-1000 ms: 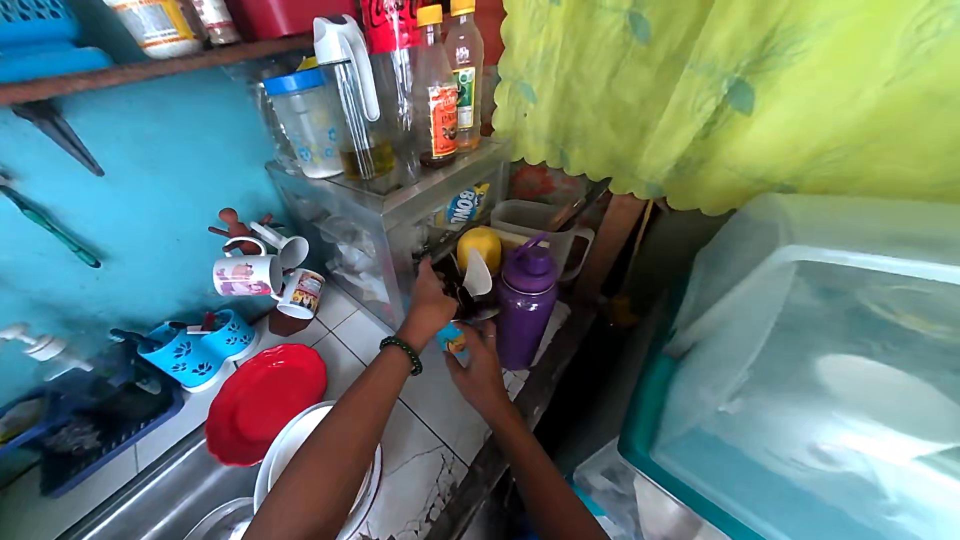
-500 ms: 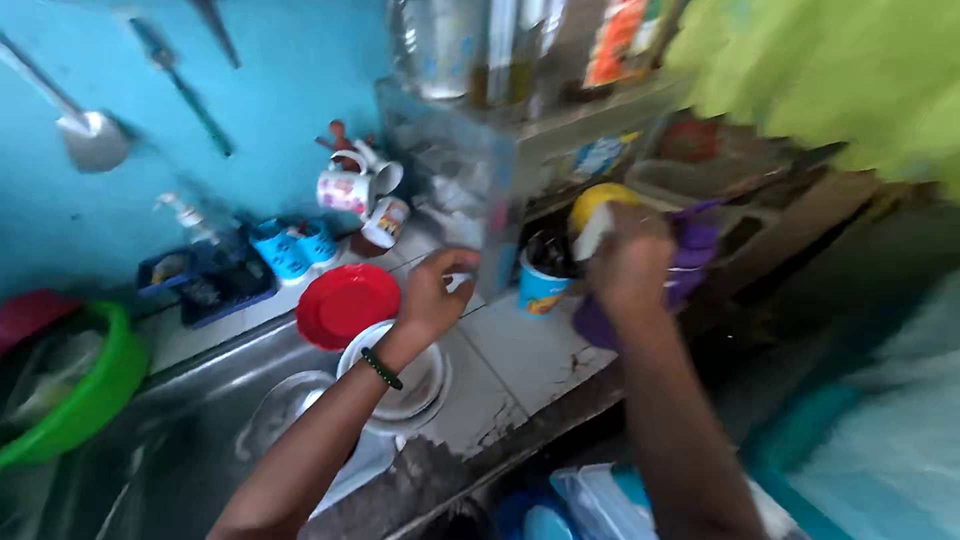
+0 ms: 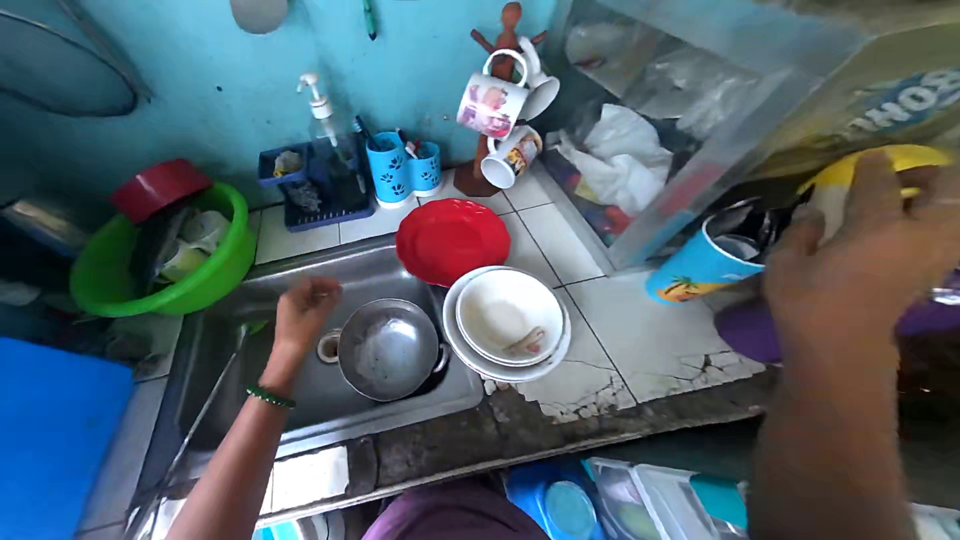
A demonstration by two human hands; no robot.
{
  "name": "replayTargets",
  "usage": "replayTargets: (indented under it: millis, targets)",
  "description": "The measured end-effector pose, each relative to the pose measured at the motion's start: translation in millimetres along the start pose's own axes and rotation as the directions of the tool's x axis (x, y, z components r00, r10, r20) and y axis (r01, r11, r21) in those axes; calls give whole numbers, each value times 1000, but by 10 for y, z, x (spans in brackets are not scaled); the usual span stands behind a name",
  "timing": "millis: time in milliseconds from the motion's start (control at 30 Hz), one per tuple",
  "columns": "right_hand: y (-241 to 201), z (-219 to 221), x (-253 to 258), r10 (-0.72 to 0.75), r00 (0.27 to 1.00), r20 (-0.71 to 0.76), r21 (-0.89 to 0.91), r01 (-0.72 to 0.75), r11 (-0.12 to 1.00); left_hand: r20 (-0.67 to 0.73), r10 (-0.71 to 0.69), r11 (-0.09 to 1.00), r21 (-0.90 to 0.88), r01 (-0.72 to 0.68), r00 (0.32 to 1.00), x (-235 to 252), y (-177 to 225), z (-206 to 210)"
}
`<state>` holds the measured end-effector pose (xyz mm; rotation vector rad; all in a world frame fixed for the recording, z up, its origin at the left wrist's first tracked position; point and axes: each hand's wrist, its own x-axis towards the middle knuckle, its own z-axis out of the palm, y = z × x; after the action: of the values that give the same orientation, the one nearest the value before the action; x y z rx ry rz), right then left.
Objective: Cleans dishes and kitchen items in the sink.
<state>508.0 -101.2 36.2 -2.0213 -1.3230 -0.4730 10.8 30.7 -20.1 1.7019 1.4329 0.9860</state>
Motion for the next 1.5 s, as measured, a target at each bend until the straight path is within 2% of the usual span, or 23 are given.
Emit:
replayTargets:
  millis: [100,200,300,433,533,600,667,700,767,833,867,900,967,1033,1067,1133,1200,1233,1300,1367,1400,1433,1500]
  targets:
    - [-522,258,-405,-141,986,-90,241,159,957,76,-176,968,-166,186,981,64,-103,274]
    - [-1066,651,-868,-294,954,-56,491,283,824,164,-306,860,-374,346,938,330,-75,733]
    - [-1514,826,-1316,-433,897,-84,621,387,682,232,-406,782,-414,467,884,702,-103,1208]
    - [-1810,938,-1790,-601,794,-85,732,459,503,259,-450,725,-453,519,855,956,-94,1509]
    - [-1896,1061,-2033,-636,770,-50,741,456,493,209,-468,745,-429,511,858,1018,-94,1495]
    - [-1935,1128,-2141,-653,757,0,753,430,498,160,-450,790,-386,475,878,981,-91,1306]
    - [-1999,1157,-2201,-650,752,112,775,342,530,84,-385,862,-322,391,919,918,-88,981]
    - [-2053,1148,-2208,-636,743,209,795,250,553,9,-330,902,-293,318,944,931,-143,823]
    - [-2205,1164,-2174,-574,697,430,813,-22,581,-125,-201,969,-171,179,972,933,-155,415]
    - [-2394,1307,-2129,-459,647,610,762,-317,565,-213,-19,999,29,26,977,835,-85,-21]
    - [-2501,1393,-2096,-374,607,701,702,-492,516,-240,89,988,141,-56,967,760,-56,-201]
    - [-2623,1489,-2061,-270,566,779,624,-660,419,-255,199,959,248,-135,946,689,-52,-350]
    - [-2875,1679,-1964,-25,446,894,445,-883,148,-240,396,865,420,-273,886,538,-64,-561]
    - [-3040,1858,-1866,187,323,928,336,-941,-39,-164,532,751,545,-373,831,367,-66,-704]
    - [-3086,1918,-1841,267,299,916,331,-940,-83,-112,551,711,581,-395,827,266,-47,-769]
    - [-3155,1993,-1837,405,298,865,384,-911,-152,-97,584,669,620,-410,806,135,-88,-848]
    - [-3186,2065,-1862,509,292,810,444,-871,-208,-166,536,728,588,-353,828,1,-166,-869]
    - [-3169,2111,-1882,527,283,801,458,-857,-235,-218,457,794,536,-285,863,-89,-197,-857]
    - [-3071,2153,-1893,411,227,883,396,-829,-394,-329,249,919,378,-114,911,-245,-313,-806]
    - [-3051,2115,-1808,204,121,971,213,-823,-526,-447,68,981,191,21,892,-308,-506,-721]
    - [-3127,2051,-1718,94,122,988,152,-848,-507,-490,-29,991,98,88,871,-313,-604,-676]
    - [-3216,1928,-1608,-49,162,986,128,-901,-415,-514,-118,990,5,140,850,-299,-693,-623]
    - [-3394,1691,-1428,-317,240,917,247,-969,-18,-483,-288,956,-190,222,827,-272,-882,-464]
